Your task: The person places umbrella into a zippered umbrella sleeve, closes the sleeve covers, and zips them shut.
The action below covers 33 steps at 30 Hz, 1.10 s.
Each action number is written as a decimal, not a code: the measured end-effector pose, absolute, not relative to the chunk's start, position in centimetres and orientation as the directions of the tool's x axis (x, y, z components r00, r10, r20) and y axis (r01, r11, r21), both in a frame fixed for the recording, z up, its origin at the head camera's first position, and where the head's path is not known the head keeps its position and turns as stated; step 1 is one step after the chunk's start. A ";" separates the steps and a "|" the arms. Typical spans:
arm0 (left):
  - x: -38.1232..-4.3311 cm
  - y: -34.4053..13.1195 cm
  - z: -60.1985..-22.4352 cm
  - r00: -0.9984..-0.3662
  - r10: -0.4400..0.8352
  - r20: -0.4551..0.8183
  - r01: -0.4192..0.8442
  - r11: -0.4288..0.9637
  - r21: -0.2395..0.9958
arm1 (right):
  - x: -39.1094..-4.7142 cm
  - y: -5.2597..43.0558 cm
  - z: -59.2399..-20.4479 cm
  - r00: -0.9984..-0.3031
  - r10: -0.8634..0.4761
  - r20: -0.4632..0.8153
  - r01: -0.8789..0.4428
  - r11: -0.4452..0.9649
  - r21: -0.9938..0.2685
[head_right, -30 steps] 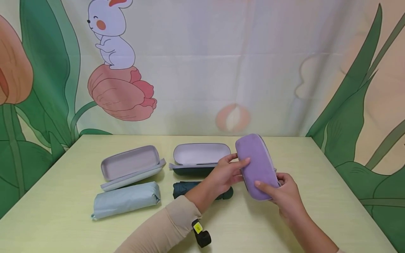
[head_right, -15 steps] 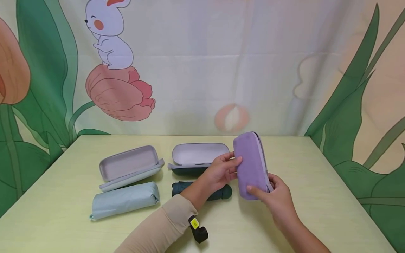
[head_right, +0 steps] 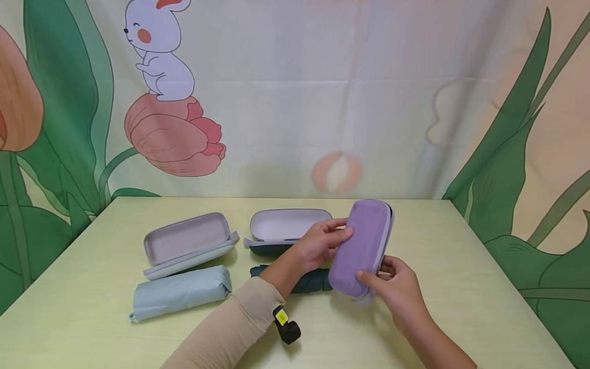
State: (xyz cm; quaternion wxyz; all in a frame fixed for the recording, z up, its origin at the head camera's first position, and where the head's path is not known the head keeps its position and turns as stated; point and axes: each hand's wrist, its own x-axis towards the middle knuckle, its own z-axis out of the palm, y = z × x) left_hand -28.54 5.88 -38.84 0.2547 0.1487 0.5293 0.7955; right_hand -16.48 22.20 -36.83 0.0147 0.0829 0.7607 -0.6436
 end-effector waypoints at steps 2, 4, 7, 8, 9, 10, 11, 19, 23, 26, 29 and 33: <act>-28.5 5.8 -38.6 -0.819 0.573 -0.041 -0.236 -0.270 0.934 | -16.5 22.2 -37.0 -0.985 0.095 -0.143 0.151 0.089 -0.985; -28.6 5.6 -38.2 -0.800 0.596 -0.064 -0.235 -0.213 0.948 | -16.4 22.3 -37.2 -0.985 0.075 -0.158 0.159 0.005 -0.987; -28.9 5.2 -37.7 -0.752 0.651 -0.108 -0.245 -0.124 0.962 | -16.4 22.4 -37.2 -0.982 0.051 -0.182 0.176 -0.110 -0.978; -28.9 5.0 -37.6 -0.730 0.673 -0.124 -0.256 -0.101 0.961 | -16.4 22.5 -37.2 -0.982 0.047 -0.184 0.176 -0.139 -0.975; -28.9 4.9 -37.6 -0.707 0.693 -0.136 -0.268 -0.084 0.960 | -16.4 22.6 -37.2 -0.982 0.049 -0.185 0.175 -0.159 -0.972; -28.9 4.8 -37.7 -0.686 0.713 -0.144 -0.274 -0.071 0.959 | -16.5 22.7 -37.1 -0.982 0.054 -0.184 0.172 -0.178 -0.969; -28.7 4.7 -37.7 -0.666 0.730 -0.150 -0.283 -0.062 0.957 | -16.5 22.8 -37.0 -0.982 0.062 -0.180 0.165 -0.196 -0.967; -26.5 5.0 -38.5 -0.706 0.702 -0.091 -0.350 -0.234 0.907 | -17.0 23.5 -36.4 -0.987 0.081 -0.136 0.112 -0.251 -0.961; -25.7 5.3 -38.8 -0.772 0.631 -0.073 -0.361 -0.341 0.868 | -17.1 24.0 -36.2 -0.995 0.037 -0.091 0.084 -0.155 -0.984; -25.3 5.2 -38.9 -0.806 0.587 -0.073 -0.364 -0.396 0.843 | -17.1 24.7 -36.0 -0.999 0.036 -0.031 0.029 -0.062 -0.998; -25.2 5.1 -39.0 -0.832 0.549 -0.077 -0.359 -0.428 0.830 | -17.0 25.2 -35.9 -0.997 0.074 0.034 -0.033 0.017 -0.999; -25.2 4.9 -39.1 -0.847 0.525 -0.080 -0.351 -0.441 0.826 | -17.0 25.5 -35.9 -0.989 0.101 0.104 -0.089 0.137 -0.987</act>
